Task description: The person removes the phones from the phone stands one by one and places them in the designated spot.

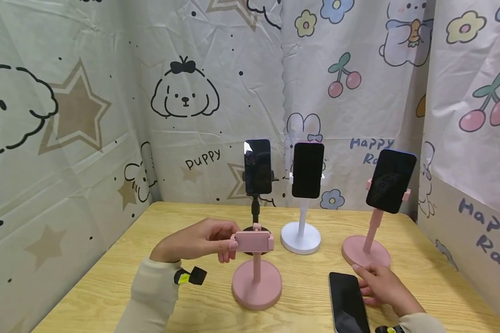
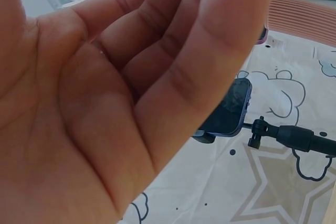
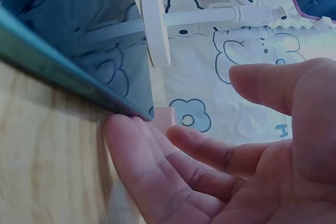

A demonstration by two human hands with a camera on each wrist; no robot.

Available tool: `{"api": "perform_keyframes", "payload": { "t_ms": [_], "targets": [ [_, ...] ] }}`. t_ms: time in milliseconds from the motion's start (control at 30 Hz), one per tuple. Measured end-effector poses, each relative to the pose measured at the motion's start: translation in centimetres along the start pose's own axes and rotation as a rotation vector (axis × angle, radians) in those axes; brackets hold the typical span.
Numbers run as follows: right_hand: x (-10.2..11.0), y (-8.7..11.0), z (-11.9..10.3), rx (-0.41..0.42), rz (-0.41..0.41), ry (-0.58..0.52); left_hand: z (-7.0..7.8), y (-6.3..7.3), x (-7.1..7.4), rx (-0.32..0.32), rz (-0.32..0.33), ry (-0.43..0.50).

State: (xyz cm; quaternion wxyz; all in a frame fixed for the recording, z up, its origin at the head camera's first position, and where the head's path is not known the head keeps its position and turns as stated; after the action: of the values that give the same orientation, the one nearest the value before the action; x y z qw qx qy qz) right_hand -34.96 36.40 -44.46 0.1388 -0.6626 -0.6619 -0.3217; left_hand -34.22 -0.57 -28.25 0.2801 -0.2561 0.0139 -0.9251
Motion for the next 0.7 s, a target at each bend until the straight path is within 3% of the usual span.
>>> {"api": "perform_keyframes", "payload": {
  "t_ms": [333, 600, 700],
  "targets": [
    [0.0, -0.4, 1.3, -0.020, 0.005, -0.082, 0.4, -0.2, 0.2, 0.004, 0.086, -0.103],
    [0.0, -0.7, 1.6, -0.025, 0.023, -0.064, 1.7, -0.7, -0.1, -0.032, 0.167, -0.354],
    [-0.2, -0.7, 1.6, -0.022, 0.027, -0.071, 1.9, -0.8, -0.2, -0.037, 0.188, -0.400]
  ]
}}
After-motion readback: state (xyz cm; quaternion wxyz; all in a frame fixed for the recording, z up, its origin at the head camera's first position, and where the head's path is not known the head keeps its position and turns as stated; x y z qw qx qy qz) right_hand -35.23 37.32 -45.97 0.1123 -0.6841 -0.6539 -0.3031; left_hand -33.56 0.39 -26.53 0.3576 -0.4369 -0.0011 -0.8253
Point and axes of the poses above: each hand's wrist, its own y-axis away from the middle knuckle, its own x-axis out of the back of the hand, z = x × y, the point moved 9 cm from there along -y, towards the middle knuckle, and after that the axes turned 6 degrees about y, right-handed, at the moved point
